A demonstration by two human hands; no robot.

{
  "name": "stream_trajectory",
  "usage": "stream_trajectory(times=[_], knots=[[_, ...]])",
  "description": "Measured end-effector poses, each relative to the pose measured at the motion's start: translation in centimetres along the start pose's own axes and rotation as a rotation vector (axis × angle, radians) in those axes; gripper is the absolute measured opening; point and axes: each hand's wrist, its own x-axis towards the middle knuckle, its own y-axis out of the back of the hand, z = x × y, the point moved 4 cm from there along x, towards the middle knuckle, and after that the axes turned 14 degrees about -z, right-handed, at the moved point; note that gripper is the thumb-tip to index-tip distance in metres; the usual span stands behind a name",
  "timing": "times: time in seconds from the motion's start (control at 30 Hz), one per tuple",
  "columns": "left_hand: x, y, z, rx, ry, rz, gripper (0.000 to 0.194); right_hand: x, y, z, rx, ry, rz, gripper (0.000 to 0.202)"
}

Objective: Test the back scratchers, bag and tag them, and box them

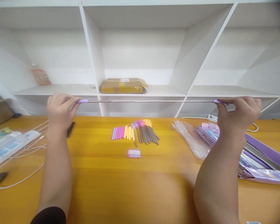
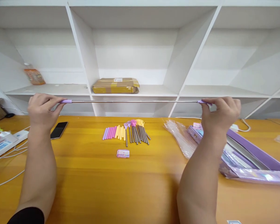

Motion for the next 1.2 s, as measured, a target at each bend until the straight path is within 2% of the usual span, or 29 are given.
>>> stream_trajectory(times=[0.1,0.17,0.27,0.37,0.5,0.67,0.8,1.07,1.13,1.2], knots=[[0.3,0.4,1.1,0.074,0.148,-0.149,0.021,-1.6,1.3,-1.3,0.039,0.175,0.035,0.022],[0.4,0.7,1.7,0.099,0.239,-0.205,0.025,-2.4,2.0,-2.0,0.042,0.209,0.056,0.019],[0.7,1.0,2.2,0.131,0.308,-0.198,0.028,-2.7,2.1,-2.4,0.008,0.154,0.028,0.02],[0.7,0.8,2.0,0.139,0.349,-0.193,0.028,-2.3,1.8,-2.5,0.013,0.164,0.019,0.019],[0.6,0.2,1.5,0.081,0.369,-0.245,0.029,-1.9,1.5,-2.5,0.009,0.161,0.025,0.022],[0.6,0.1,1.6,0.045,0.337,-0.243,0.029,-1.3,1.2,-2.8,-0.077,0.052,-0.069,0.025],[0.8,0.1,1.9,0.065,0.344,-0.241,0.027,-1.1,1.0,-3.0,-0.076,0.043,-0.112,0.026],[0.8,-0.2,2.0,0.104,0.301,-0.303,0.022,-1.5,0.7,-2.8,-0.075,0.078,-0.04,0.015],[0.7,-0.3,2.1,0.107,0.34,-0.324,0.019,-1.9,1.0,-2.9,-0.054,0.111,-0.016,0.012],[0.6,-0.3,2.1,0.111,0.441,-0.316,0.016,-2.2,1.1,-3.2,-0.033,0.147,-0.017,0.009]])
